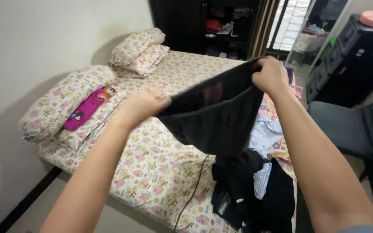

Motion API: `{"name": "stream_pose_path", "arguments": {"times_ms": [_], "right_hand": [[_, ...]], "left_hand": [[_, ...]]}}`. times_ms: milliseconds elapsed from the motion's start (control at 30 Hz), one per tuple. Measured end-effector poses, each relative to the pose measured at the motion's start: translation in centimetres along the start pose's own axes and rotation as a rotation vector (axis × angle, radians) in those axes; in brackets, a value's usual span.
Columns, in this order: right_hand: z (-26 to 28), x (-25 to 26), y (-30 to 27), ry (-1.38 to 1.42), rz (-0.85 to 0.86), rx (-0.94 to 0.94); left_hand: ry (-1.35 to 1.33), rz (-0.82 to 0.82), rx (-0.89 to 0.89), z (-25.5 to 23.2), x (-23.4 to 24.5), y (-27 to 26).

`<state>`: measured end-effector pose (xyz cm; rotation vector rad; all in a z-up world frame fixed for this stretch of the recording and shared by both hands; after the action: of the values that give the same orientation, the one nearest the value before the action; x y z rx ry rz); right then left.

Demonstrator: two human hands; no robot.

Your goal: The person folds a pile of laundry on a bed. They pick up each item, including shorts, t-shirts, and underwear, shake them out, and fold them into neat stacks. The person handles the items one by one, placing the folded clothes into a growing pile on the bed.

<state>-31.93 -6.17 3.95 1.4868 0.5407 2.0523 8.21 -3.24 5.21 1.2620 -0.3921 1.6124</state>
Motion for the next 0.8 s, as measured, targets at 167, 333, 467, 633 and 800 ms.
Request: {"name": "stream_pose_path", "arguments": {"times_ms": [167,333,467,633,800], "right_hand": [[3.9,4.5,-0.4,-0.159,-0.082,0.078],[1.5,5.7,0.5,-0.301,0.048,-0.093],[-3.5,4.1,1.3,-0.366,0.096,-0.224],[-5.0,4.0,0.1,-0.225,0.112,-0.063],[-3.3,3.1,-0.7,-0.122,0.372,-0.234]], "left_hand": [[-0.008,0.213,-0.060,-5.7,-2.0,-0.5],[-0.471,-0.251,-0.025,-7.3,0.8,0.4],[-1.128,-0.152,-0.107,-9.3,3.9,1.0],[-1.067,-0.111,0.185,-3.8,7.7,0.8],[-0.616,-0.142,0.281,1.6,5.5,2.2]]}}
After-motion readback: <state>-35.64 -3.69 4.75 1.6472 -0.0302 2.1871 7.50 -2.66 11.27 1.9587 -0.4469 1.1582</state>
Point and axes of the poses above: each hand's wrist, its own y-axis towards the middle knuckle, its own x-axis out of the back of the hand, z = x × y, the point moved 7 cm from there along y, towards the middle knuckle, and after that the axes turned 1 degree about -x, right-handed, at the moved point
